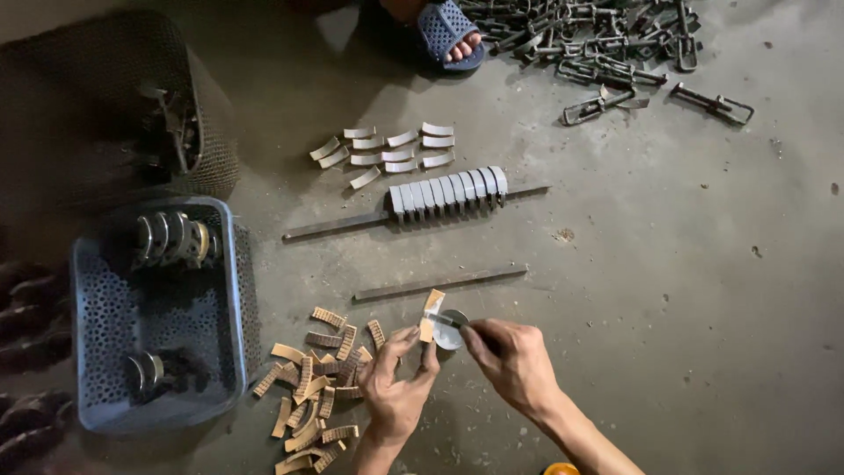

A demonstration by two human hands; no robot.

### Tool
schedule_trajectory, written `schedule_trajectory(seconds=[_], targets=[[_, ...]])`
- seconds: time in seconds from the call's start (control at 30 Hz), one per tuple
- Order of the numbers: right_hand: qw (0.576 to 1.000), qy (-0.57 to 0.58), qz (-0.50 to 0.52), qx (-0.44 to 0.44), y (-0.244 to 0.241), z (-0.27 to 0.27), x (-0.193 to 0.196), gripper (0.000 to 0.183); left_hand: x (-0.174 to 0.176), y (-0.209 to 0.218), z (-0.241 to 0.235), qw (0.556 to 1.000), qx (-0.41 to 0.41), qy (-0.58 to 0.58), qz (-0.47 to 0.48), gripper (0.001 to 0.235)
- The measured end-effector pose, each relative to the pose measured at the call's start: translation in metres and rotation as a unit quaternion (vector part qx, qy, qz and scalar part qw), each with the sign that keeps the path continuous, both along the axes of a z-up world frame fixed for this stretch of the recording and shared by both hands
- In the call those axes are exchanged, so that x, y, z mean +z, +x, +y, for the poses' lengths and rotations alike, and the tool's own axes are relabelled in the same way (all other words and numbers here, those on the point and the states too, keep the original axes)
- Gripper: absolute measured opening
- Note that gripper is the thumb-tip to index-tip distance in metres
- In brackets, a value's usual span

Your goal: Applying white paste to curved metal plates and stacking them onto a metal rod

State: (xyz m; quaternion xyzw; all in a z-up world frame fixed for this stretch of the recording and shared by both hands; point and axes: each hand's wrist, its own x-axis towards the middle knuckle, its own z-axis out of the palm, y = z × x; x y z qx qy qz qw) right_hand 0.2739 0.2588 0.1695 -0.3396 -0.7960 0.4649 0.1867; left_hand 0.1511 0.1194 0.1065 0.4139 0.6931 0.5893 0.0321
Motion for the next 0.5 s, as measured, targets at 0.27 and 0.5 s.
schedule_trajectory(seconds=[0.27, 0.5], targets=[[0.996, 0.069, 0.008, -0.053, -0.001, 0.014, -0.008, 0.011, -0.011, 0.002, -0.005, 1.0, 0.005, 0.002, -0.017, 0.033], [0.993, 0.004, 0.049, -0.109, 0.011, 0.03, -0.009, 0.013, -0.022, -0.008, -0.006, 0.98, -0.008, -0.041, -0.194, 0.033]])
